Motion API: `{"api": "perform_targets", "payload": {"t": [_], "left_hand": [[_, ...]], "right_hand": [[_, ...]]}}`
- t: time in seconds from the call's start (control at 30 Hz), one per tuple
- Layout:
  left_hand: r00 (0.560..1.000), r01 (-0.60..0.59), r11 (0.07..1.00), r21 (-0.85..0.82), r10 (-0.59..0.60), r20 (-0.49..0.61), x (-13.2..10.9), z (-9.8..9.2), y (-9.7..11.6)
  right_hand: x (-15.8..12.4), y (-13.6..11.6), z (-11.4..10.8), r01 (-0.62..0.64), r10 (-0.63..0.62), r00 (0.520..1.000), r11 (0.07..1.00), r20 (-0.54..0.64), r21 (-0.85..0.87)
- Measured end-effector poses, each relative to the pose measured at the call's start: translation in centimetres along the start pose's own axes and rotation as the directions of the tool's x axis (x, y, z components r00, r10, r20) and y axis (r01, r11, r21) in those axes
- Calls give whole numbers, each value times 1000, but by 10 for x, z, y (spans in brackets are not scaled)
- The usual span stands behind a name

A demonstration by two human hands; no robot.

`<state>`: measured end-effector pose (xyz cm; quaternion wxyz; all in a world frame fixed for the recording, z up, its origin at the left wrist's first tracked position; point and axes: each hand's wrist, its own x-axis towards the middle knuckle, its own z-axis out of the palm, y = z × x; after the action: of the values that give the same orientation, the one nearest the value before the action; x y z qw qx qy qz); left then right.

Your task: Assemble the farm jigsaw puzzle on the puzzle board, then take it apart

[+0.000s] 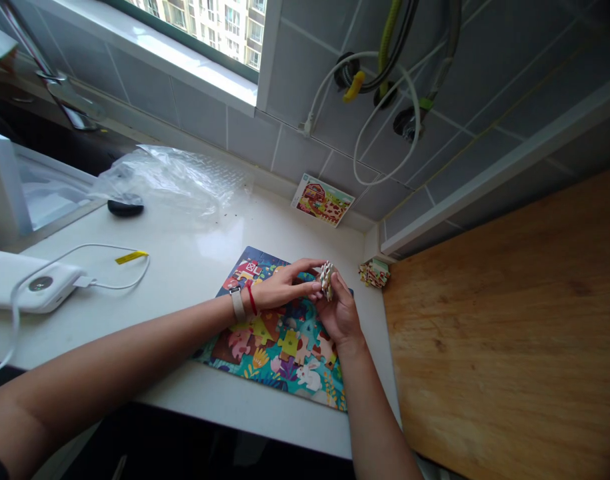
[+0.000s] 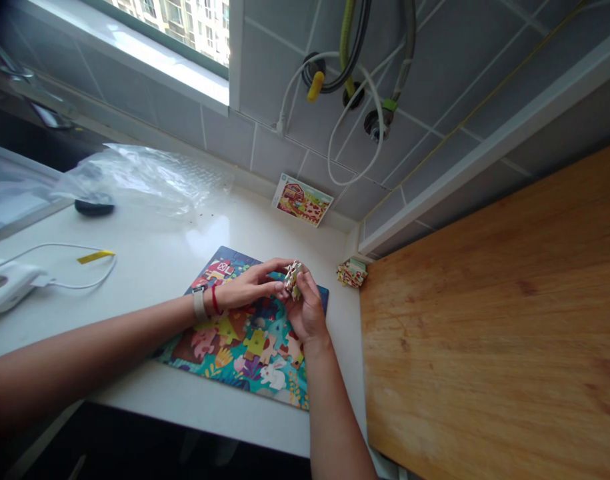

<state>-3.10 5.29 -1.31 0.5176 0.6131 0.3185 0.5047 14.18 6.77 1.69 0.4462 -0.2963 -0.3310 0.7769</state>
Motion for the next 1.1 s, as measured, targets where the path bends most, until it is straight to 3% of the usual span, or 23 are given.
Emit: {"api": "perform_targets", "payload": {"t": [0.2,0.37,0.53,0.77,1.1], "left_hand": [[999,30,997,-77,-27,43,2,-1,2],[995,83,976,-201,-70,70,4,-2,3],[996,86,985,-151,-82,33,3,-1,4],[997,24,1000,17,-25,66,3,1,6],[996,-18,1000,14,16,87,1,-1,7]], "right_hand": [[-3,2,-1,-56,58,995,998,85,-20],[-2,4,-3,-74,77,993,997,85,-38],[-1,5,-1,-74,74,997,997,32,-22],[-3,12,8,-81,82,997,996,18,-47],[-4,12,9,-65,64,998,992,-18,-109]]}}
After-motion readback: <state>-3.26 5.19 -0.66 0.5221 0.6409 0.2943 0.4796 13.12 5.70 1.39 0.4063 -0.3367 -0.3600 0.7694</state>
